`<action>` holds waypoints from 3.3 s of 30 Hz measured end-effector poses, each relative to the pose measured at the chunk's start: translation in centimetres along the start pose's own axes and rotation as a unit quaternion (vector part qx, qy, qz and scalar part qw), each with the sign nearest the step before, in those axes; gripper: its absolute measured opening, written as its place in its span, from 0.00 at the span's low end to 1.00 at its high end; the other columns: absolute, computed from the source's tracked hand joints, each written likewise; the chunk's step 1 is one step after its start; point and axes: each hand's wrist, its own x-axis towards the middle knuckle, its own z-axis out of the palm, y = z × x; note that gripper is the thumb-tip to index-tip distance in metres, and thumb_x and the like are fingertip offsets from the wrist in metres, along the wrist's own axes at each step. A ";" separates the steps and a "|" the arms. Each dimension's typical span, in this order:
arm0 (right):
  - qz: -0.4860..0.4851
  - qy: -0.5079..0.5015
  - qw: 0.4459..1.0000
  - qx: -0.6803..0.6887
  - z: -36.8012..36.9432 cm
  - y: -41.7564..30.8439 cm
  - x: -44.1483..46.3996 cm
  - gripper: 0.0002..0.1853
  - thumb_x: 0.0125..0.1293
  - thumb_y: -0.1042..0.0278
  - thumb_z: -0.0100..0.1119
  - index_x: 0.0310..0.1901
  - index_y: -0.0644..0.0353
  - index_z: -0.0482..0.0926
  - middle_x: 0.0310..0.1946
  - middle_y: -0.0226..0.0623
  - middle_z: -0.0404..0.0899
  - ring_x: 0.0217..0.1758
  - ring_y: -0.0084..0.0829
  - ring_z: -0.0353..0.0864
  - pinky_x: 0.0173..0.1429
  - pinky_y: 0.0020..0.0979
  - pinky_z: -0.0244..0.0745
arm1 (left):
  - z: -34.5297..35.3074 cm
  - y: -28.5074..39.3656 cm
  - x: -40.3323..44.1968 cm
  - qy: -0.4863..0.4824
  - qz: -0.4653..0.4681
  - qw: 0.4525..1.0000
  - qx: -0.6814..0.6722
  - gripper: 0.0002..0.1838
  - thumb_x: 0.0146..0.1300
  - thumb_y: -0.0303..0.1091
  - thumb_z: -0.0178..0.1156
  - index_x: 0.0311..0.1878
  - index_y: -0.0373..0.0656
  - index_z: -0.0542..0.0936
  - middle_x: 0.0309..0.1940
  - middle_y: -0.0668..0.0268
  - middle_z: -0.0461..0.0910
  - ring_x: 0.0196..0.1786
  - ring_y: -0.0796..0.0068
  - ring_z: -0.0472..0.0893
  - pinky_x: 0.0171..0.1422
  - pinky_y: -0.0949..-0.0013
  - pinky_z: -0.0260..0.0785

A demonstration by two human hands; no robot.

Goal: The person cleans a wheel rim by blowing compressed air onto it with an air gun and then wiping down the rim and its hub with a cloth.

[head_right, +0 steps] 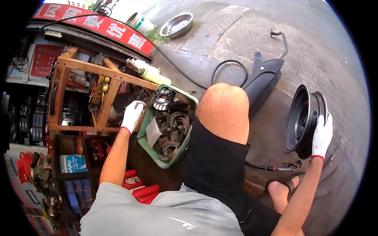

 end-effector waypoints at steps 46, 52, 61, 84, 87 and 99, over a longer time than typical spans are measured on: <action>-0.019 -0.060 0.998 -0.026 -1.3 4.3 0.8 0.23 0.81 0.59 0.51 0.67 0.69 0.75 0.61 0.50 0.81 0.63 0.43 0.80 0.71 0.40 0.69 | 3.8 -13.9 -6.8 0.060 -0.011 0.997 0.041 0.25 0.71 0.36 0.63 0.68 0.40 0.76 0.65 0.51 0.78 0.68 0.52 0.77 0.75 0.56 0.67; -0.035 -0.027 0.999 -0.026 -1.2 3.6 0.1 0.20 0.81 0.61 0.52 0.63 0.69 0.77 0.56 0.49 0.83 0.58 0.43 0.81 0.66 0.40 0.71 | 6.1 -9.8 -4.7 0.079 0.040 0.995 -0.052 0.21 0.72 0.33 0.61 0.66 0.38 0.78 0.58 0.52 0.81 0.62 0.59 0.82 0.68 0.60 0.73; -0.014 -0.059 0.998 -0.013 -1.8 1.8 -0.6 0.23 0.81 0.59 0.52 0.65 0.71 0.76 0.61 0.52 0.82 0.63 0.45 0.80 0.70 0.40 0.70 | 9.9 -3.4 0.7 0.043 0.174 0.977 0.116 0.21 0.71 0.39 0.62 0.62 0.38 0.79 0.55 0.48 0.80 0.63 0.45 0.77 0.70 0.51 0.68; -0.081 0.099 0.920 0.370 -7.0 -18.4 -3.1 0.16 0.76 0.77 0.52 0.62 0.70 0.76 0.53 0.43 0.84 0.58 0.35 0.82 0.67 0.34 0.75 | 20.6 46.6 -9.0 -0.283 0.578 0.760 -0.093 0.18 0.70 0.31 0.58 0.60 0.35 0.82 0.51 0.52 0.85 0.53 0.63 0.84 0.60 0.65 0.76; 0.048 0.215 0.817 0.533 -9.0 -11.8 -2.8 0.11 0.77 0.76 0.51 0.52 0.67 0.81 0.41 0.34 0.85 0.41 0.26 0.81 0.48 0.30 0.77 | 22.1 49.0 -9.8 -0.345 0.662 0.664 0.048 0.31 0.62 0.29 0.60 0.72 0.38 0.74 0.70 0.50 0.73 0.72 0.54 0.74 0.75 0.58 0.68; 0.058 0.134 0.959 0.241 -22.8 -2.3 4.0 0.12 0.74 0.69 0.51 0.47 0.68 0.81 0.32 0.37 0.85 0.32 0.27 0.83 0.38 0.31 0.78 | 36.2 47.6 -10.2 -0.301 0.810 0.485 0.129 0.42 0.43 0.28 0.73 0.67 0.36 0.72 0.52 0.47 0.78 0.57 0.43 0.77 0.66 0.49 0.71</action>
